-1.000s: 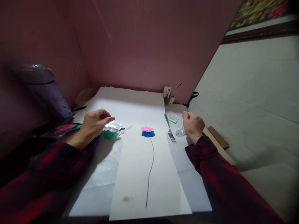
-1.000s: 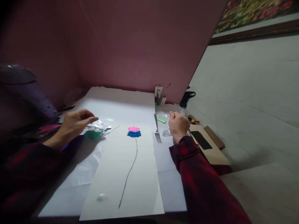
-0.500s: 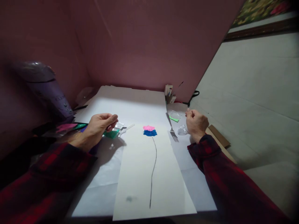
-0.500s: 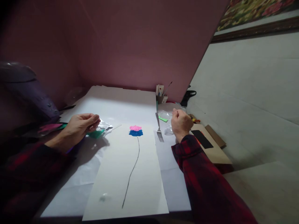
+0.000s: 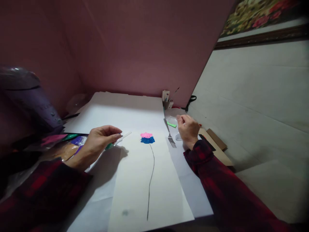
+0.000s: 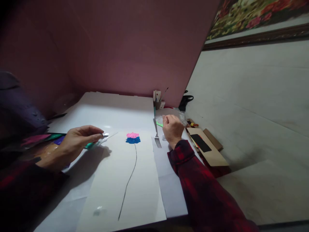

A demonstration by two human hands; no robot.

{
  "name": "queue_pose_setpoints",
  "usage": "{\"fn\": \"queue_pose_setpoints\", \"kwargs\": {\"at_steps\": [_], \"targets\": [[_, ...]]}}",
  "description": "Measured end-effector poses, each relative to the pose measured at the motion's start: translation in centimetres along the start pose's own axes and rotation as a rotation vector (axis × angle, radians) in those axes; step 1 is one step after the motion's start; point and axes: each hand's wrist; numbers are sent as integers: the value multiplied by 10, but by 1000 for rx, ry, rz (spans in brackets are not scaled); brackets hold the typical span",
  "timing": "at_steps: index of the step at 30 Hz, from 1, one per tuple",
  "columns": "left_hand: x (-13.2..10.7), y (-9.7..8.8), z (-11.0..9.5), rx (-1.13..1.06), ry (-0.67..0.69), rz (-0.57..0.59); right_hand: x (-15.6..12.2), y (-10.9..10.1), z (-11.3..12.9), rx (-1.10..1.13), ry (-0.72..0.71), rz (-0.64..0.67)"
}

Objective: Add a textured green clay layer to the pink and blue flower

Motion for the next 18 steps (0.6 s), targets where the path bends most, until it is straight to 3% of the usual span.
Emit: {"fn": "queue_pose_setpoints", "kwargs": {"at_steps": [3, 8, 13, 18], "targets": [[-5, 5, -3, 65, 55, 40, -1, 0, 5, 20, -54, 30], [-9, 9, -4, 161, 125, 66, 0, 0, -4, 25, 102, -3], [-8, 11, 2, 219, 84, 97, 0, 3, -12, 11, 150, -32], [-11, 13, 1, 233, 87, 109, 0, 1, -7, 34, 110, 1]]}}
Point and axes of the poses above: each hand's wrist, its own x-axis towards the middle knuckle, its own y-axis out of the palm, z = x × y, and after that the axes turned 15 degrees about x, right-handed
